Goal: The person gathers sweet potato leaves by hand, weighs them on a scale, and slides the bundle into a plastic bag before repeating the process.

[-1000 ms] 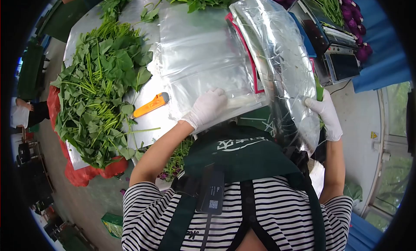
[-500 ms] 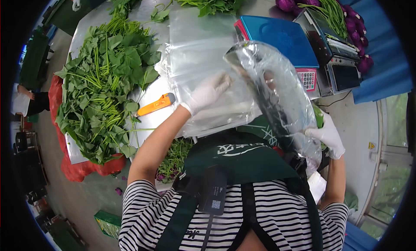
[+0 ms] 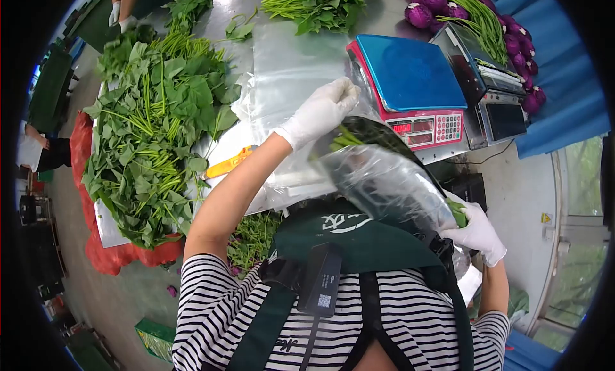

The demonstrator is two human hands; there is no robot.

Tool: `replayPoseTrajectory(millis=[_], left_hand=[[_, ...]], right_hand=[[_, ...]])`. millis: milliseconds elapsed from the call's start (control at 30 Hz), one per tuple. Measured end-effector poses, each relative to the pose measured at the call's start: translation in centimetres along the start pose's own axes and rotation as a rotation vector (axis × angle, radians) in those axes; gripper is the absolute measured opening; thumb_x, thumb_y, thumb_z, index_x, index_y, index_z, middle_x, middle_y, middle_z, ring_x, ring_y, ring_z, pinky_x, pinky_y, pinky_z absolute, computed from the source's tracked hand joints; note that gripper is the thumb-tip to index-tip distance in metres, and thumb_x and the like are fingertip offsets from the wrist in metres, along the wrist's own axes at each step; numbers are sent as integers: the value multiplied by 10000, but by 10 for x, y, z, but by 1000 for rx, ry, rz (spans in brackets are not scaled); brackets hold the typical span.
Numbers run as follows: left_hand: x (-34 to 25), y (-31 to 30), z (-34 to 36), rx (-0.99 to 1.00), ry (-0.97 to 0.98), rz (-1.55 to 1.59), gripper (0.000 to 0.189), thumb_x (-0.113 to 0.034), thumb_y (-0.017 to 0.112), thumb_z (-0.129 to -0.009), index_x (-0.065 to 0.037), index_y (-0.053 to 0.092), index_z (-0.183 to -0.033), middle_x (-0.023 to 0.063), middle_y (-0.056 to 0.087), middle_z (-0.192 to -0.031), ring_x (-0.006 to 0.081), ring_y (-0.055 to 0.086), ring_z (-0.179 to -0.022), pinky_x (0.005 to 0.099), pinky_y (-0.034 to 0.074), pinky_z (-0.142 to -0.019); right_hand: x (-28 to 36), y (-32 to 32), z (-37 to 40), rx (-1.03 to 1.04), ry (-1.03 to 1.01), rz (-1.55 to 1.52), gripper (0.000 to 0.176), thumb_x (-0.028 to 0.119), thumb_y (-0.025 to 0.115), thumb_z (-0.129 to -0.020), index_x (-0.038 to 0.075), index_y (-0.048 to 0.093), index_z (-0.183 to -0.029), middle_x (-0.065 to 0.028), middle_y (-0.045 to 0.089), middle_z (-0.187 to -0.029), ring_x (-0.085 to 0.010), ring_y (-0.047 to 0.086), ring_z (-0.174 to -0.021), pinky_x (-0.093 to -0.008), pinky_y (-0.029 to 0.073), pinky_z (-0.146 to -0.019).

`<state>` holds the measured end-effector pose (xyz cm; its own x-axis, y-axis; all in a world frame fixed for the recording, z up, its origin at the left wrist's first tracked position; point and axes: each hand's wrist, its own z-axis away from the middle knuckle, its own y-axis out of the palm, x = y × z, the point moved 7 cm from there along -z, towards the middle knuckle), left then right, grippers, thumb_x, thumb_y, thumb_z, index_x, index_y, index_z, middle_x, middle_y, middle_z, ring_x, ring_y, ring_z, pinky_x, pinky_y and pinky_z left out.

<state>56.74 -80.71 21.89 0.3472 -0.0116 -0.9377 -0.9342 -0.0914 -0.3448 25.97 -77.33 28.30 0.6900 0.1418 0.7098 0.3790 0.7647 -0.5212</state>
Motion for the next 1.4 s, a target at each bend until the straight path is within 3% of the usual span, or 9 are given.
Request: replayPoseTrajectory(millis=[233, 400, 633, 800, 933, 1000, 1133, 1267, 1400], left_hand=[[-19, -15, 6, -180, 226, -15, 166, -190, 502, -898, -24, 492, -892, 188, 575, -764, 366, 576, -734, 419, 459, -699], [-46, 7, 17, -166, 112, -306, 133, -157, 522, -893, -48, 530, -969, 178, 614, -857, 326, 600, -852, 396, 464, -847], [-95, 77, 42, -262, 624, -615, 274, -81, 550, -785, 64, 534, -1017, 194, 539, -1102, 346, 527, -1038, 462, 409, -930], [-73, -4, 67, -476, 311, -175, 472, -162, 685, -708, 1, 502, -1111, 227, 467, -1227, 375, 453, -1124, 424, 344, -985], [9, -61, 108, -1181, 270, -44, 626, -235, 675, -792, -77, 403, -1333, 183, 440, -1327, 334, 433, -1222, 406, 308, -1064], [103, -16, 59, -566, -138, 1125, 668, -507, 540, -880, -51, 384, -1343, 134, 446, -1317, 247, 431, -1209, 389, 348, -1026], [21, 48, 65, -156, -327, 1589, 698, -583, 465, -890, -39, 398, -1323, 120, 464, -1291, 225, 482, -1142, 374, 413, -960], [49, 118, 71, -208, -287, 878, 636, -387, 604, -880, -7, 349, -1320, 137, 516, -1206, 202, 526, -1090, 356, 451, -918], [27, 83, 80, -13, -226, 1000, 654, -354, 650, -857, 16, 370, -1317, 125, 542, -1196, 188, 534, -1089, 321, 456, -897]], right_hand=[[-14, 8, -29, -85, 148, 39, 674, 65, 699, -709, 68, 462, -1340, -80, 682, -835, -81, 606, -686, -253, 488, -725], [9, 13, -45, -159, 73, -84, 605, 89, 714, -723, 20, 499, -1284, -108, 676, -935, -107, 652, -824, -268, 490, -754], [27, 25, -119, -209, -138, 205, 480, 179, 712, -727, 14, 569, -1156, -136, 664, -972, -209, 633, -860, -316, 475, -789], [45, 10, -129, -261, -229, -58, 403, 156, 710, -745, -19, 586, -1085, -79, 653, -969, -137, 601, -845, -283, 469, -787], [42, 2, -133, -216, -196, -219, 410, 116, 704, -761, -12, 559, -1123, -43, 624, -971, -112, 577, -861, -280, 472, -764], [50, 12, -137, -121, -134, -261, 462, 138, 717, -761, -4, 542, -1164, -45, 620, -989, -113, 575, -875, -279, 468, -792], [73, 27, -157, -132, -293, -75, 552, 203, 733, -755, -7, 517, -1218, -71, 636, -983, -111, 575, -852, -275, 472, -767], [112, 13, -179, -349, -308, 376, 619, 329, 662, -744, 79, 486, -1281, -252, 630, -964, -424, 595, -905, -430, 476, -787], [98, 18, -188, -236, -458, 259, 623, 329, 694, -736, 28, 507, -1249, -229, 630, -1030, -353, 613, -958, -390, 472, -810]])
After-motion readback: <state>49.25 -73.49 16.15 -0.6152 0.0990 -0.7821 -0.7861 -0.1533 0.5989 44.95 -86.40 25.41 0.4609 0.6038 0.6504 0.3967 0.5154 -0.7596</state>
